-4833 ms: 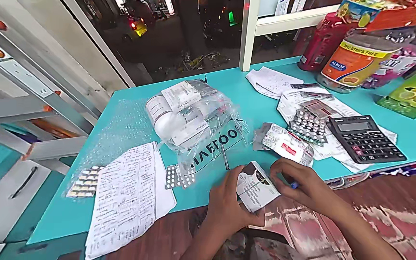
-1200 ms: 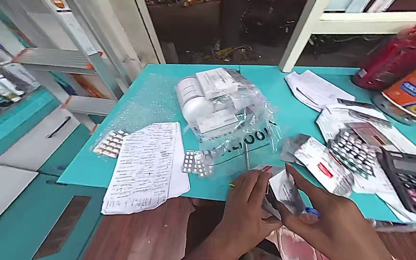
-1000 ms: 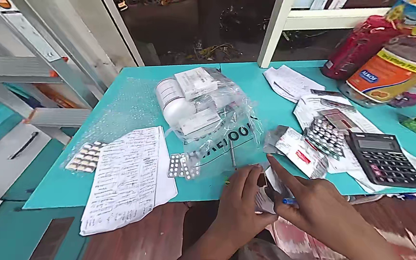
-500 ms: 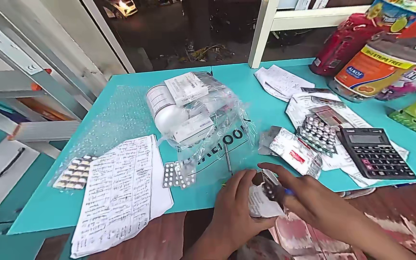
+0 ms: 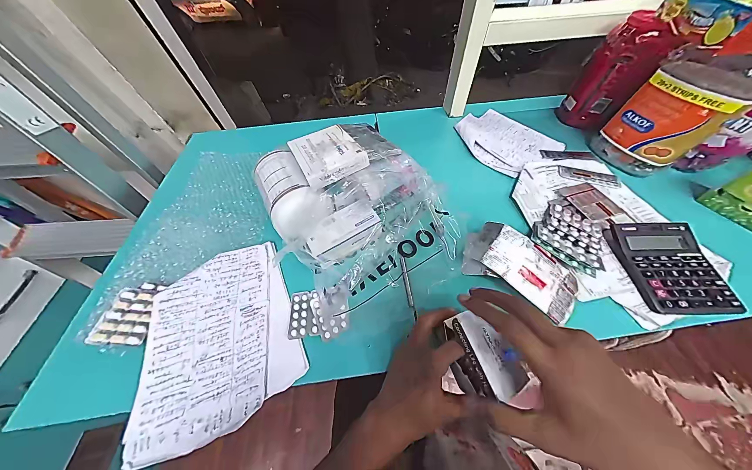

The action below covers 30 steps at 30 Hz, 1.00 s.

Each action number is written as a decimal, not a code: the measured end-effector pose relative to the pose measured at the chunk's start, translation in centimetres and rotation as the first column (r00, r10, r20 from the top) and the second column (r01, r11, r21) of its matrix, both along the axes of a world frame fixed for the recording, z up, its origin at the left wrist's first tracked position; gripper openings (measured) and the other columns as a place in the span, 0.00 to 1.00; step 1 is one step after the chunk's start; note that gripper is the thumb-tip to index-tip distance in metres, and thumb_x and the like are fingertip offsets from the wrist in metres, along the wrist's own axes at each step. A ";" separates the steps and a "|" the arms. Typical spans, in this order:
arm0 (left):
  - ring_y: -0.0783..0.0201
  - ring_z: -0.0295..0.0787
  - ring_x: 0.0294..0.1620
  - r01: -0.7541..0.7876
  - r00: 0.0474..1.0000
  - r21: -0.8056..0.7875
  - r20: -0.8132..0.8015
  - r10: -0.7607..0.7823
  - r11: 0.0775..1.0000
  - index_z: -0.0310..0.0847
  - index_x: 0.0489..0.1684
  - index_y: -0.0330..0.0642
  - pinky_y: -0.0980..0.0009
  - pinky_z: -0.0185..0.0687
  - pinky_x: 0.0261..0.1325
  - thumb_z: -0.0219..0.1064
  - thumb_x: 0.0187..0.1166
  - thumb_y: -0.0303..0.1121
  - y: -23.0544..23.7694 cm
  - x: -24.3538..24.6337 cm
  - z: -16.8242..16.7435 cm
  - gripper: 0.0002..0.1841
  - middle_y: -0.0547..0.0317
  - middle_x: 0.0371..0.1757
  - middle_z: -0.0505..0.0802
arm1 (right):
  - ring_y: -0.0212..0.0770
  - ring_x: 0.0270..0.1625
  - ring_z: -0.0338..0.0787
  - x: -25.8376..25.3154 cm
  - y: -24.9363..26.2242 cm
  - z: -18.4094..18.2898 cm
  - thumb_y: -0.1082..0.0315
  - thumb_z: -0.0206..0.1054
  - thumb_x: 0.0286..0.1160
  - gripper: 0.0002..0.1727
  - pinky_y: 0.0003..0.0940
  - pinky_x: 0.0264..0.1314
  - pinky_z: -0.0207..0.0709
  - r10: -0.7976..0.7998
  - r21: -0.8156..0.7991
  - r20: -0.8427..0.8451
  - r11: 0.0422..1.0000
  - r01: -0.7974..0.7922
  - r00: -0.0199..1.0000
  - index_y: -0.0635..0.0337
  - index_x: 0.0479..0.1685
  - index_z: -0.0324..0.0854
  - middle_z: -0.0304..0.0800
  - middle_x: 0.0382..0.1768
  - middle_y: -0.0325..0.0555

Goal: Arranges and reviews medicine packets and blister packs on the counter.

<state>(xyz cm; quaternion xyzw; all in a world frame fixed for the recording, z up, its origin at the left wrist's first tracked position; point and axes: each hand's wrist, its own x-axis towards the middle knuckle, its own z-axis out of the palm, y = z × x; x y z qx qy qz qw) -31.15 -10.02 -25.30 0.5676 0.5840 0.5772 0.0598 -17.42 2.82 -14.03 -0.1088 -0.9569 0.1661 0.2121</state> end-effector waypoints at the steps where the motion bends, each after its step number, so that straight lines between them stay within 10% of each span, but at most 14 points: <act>1: 0.66 0.80 0.72 -0.009 1.000 0.020 -0.028 0.009 1.000 0.75 0.52 0.49 0.77 0.79 0.69 0.82 0.61 0.56 0.1 -0.1 -0.3 0.29 0.45 0.72 0.79 | 0.36 0.28 0.89 0.0 -0.1 -0.1 0.39 0.71 0.60 0.40 0.34 0.16 0.75 -0.022 -0.007 -0.026 1.000 0.021 0.999 0.47 0.76 0.79 0.89 0.65 0.49; 6: 0.63 0.80 0.72 -0.054 0.996 0.065 -0.072 0.059 0.996 0.67 0.75 0.53 0.74 0.79 0.71 0.87 0.55 0.51 0.1 0.0 -0.9 0.45 0.46 0.72 0.79 | 0.36 0.38 0.87 2.0 2.9 1.3 0.65 0.63 0.75 0.12 0.25 0.32 0.76 -0.181 0.107 -0.134 0.975 0.196 0.974 0.50 0.51 0.90 0.88 0.66 0.54; 9: 0.65 0.80 0.71 -0.068 0.993 0.063 -0.089 0.073 0.996 0.67 0.81 0.46 0.77 0.77 0.72 0.87 0.54 0.52 0.3 -0.1 -0.6 0.50 0.45 0.70 0.80 | 0.44 0.24 0.83 1.7 1.8 1.0 0.72 0.61 0.78 0.13 0.33 0.16 0.66 -0.141 0.405 -0.126 0.896 0.181 0.982 0.47 0.49 0.90 0.88 0.65 0.59; 14: 0.67 0.83 0.65 -0.100 0.992 0.016 -0.081 0.101 0.995 0.63 0.86 0.38 0.80 0.77 0.68 0.86 0.51 0.54 0.0 -0.1 -0.4 0.57 0.43 0.68 0.82 | 0.43 0.28 0.78 1.1 -0.5 2.2 0.80 0.50 0.83 0.20 0.35 0.24 0.63 0.007 0.704 0.135 0.703 -0.101 0.991 0.56 0.55 0.88 0.91 0.58 0.49; 24: 0.66 0.82 0.65 -0.077 0.995 0.018 -0.059 0.078 0.997 0.63 0.86 0.37 0.80 0.76 0.69 0.86 0.52 0.55 0.0 -0.2 -0.4 0.56 0.42 0.67 0.82 | 0.50 0.33 0.85 4.1 -1.6 5.4 0.68 0.56 0.84 0.14 0.41 0.28 0.70 0.277 0.218 0.325 0.909 -0.356 0.904 0.58 0.35 0.87 0.93 0.36 0.49; 27: 0.65 0.82 0.64 -0.081 0.994 0.016 -0.075 0.082 0.997 0.62 0.87 0.36 0.79 0.78 0.66 0.86 0.52 0.55 -0.1 -0.2 -0.4 0.57 0.41 0.66 0.82 | 0.47 0.19 0.80 3.0 -1.8 5.2 0.69 0.56 0.85 0.13 0.39 0.19 0.66 0.232 0.243 0.303 0.919 -0.310 0.924 0.60 0.46 0.88 0.82 0.18 0.45; 30: 0.65 0.83 0.62 -0.087 0.993 0.010 -0.080 0.088 0.996 0.62 0.86 0.36 0.79 0.79 0.64 0.86 0.51 0.55 -0.1 -0.2 -0.3 0.58 0.41 0.66 0.82 | 0.42 0.10 0.72 1.2 -1.7 4.6 0.73 0.56 0.74 0.13 0.34 0.10 0.57 0.146 0.418 0.274 0.872 -0.255 0.951 0.59 0.38 0.90 0.70 0.09 0.40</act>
